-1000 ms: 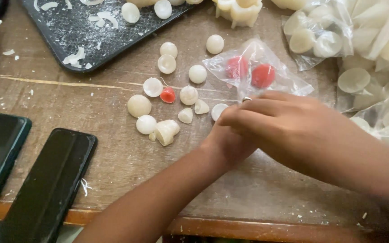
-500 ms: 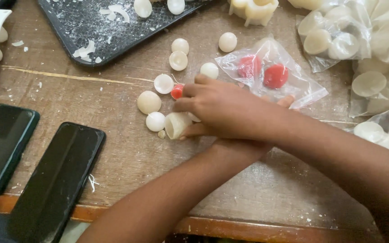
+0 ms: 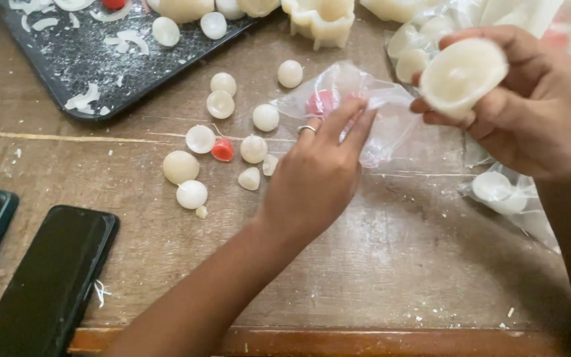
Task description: The person places small white and red wax melts into plastic bags by hand.
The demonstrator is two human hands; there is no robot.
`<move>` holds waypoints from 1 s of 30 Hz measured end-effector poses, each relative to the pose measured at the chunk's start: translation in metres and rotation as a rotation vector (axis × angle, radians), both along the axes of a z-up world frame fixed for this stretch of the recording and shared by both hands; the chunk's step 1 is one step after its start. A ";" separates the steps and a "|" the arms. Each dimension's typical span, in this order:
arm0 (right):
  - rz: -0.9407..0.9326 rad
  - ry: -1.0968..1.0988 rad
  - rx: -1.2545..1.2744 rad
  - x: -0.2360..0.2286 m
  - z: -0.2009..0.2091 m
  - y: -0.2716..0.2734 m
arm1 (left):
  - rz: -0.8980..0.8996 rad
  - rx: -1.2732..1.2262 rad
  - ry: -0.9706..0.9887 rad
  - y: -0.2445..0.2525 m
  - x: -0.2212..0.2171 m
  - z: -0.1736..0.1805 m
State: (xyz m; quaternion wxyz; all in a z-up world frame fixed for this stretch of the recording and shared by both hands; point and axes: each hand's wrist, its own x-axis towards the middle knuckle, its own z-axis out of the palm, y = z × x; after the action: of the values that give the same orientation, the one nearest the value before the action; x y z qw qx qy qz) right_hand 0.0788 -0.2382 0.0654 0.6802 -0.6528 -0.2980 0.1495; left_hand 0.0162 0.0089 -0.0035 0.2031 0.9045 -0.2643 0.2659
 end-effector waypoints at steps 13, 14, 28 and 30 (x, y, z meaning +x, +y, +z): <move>-0.199 -0.864 -0.865 -0.019 -0.065 0.066 | -0.023 0.033 -0.048 0.001 -0.011 0.013; -0.196 -0.866 -0.864 -0.020 -0.063 0.067 | -0.020 0.032 -0.048 -0.001 -0.012 0.011; -0.068 -1.307 -0.784 -0.002 -0.060 0.042 | -0.036 0.018 0.019 0.007 -0.002 0.007; -0.149 -1.347 -0.939 -0.011 -0.045 0.029 | -0.007 0.022 0.012 0.011 0.001 0.013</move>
State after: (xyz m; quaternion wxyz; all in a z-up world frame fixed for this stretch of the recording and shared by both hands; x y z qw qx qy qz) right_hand 0.0680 -0.2095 0.0207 0.0199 -0.8371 -0.5044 -0.2108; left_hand 0.0168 0.0198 0.0092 0.1958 0.9072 -0.2693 0.2570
